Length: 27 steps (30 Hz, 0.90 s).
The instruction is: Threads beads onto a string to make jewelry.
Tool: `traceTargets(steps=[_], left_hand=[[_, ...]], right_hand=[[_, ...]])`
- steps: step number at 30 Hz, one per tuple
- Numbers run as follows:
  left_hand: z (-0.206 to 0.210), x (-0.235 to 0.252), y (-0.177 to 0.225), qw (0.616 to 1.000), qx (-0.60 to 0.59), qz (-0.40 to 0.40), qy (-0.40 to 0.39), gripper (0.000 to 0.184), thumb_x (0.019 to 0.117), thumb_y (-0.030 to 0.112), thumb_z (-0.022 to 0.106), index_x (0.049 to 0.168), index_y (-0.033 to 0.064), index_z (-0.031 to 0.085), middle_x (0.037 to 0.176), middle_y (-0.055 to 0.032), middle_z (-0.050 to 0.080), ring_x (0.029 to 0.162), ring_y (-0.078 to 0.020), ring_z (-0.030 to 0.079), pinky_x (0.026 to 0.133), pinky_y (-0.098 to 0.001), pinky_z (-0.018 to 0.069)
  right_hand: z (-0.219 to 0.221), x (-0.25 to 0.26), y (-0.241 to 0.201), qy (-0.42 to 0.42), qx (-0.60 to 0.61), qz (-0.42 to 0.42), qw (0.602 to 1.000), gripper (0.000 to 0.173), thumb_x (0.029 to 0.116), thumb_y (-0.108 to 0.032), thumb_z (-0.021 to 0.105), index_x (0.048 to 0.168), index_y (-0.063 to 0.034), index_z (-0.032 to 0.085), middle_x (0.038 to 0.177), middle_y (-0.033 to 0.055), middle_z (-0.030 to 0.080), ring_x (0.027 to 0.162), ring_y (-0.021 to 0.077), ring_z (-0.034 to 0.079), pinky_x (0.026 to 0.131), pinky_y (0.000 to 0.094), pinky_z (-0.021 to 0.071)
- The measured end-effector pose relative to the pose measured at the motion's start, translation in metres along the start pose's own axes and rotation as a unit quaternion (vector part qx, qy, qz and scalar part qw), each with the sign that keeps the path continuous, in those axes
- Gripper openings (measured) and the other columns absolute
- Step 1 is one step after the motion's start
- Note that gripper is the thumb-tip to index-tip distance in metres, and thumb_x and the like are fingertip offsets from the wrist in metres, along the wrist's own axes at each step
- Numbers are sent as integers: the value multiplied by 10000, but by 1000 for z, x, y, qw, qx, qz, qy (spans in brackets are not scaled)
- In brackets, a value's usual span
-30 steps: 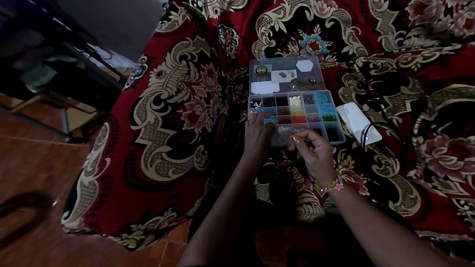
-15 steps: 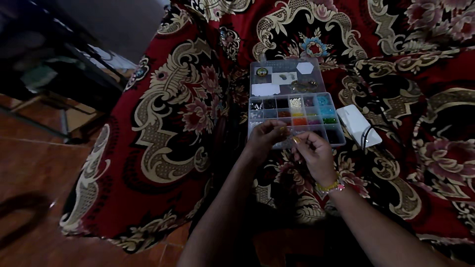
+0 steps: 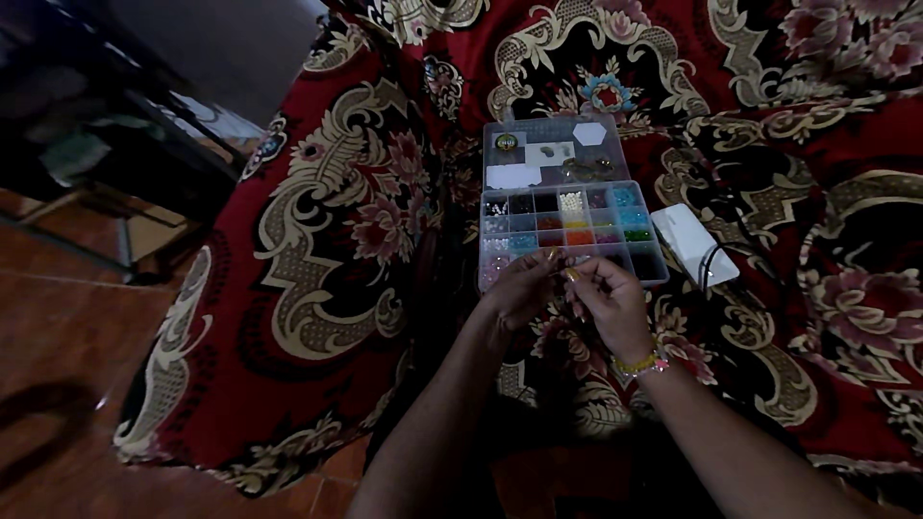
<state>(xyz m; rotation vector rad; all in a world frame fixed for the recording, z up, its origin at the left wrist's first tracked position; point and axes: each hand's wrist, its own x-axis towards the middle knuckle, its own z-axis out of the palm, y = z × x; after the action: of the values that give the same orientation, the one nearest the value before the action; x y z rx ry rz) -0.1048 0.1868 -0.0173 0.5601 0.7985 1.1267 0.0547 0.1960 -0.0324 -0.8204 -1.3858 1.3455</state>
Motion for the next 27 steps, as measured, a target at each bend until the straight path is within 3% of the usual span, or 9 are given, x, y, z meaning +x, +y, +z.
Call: traceTargets(steps=[27], left_hand=[[-5, 1, 0, 999, 34, 17, -31, 216, 1049, 91, 481, 936, 103, 665, 898, 3, 711, 812, -75, 678, 784, -259, 574]], right_hand=[[1, 0, -1, -15, -12, 6, 1000, 92, 939, -54, 598, 896, -33, 677, 679, -52, 652, 536, 2, 581, 492, 159, 498]])
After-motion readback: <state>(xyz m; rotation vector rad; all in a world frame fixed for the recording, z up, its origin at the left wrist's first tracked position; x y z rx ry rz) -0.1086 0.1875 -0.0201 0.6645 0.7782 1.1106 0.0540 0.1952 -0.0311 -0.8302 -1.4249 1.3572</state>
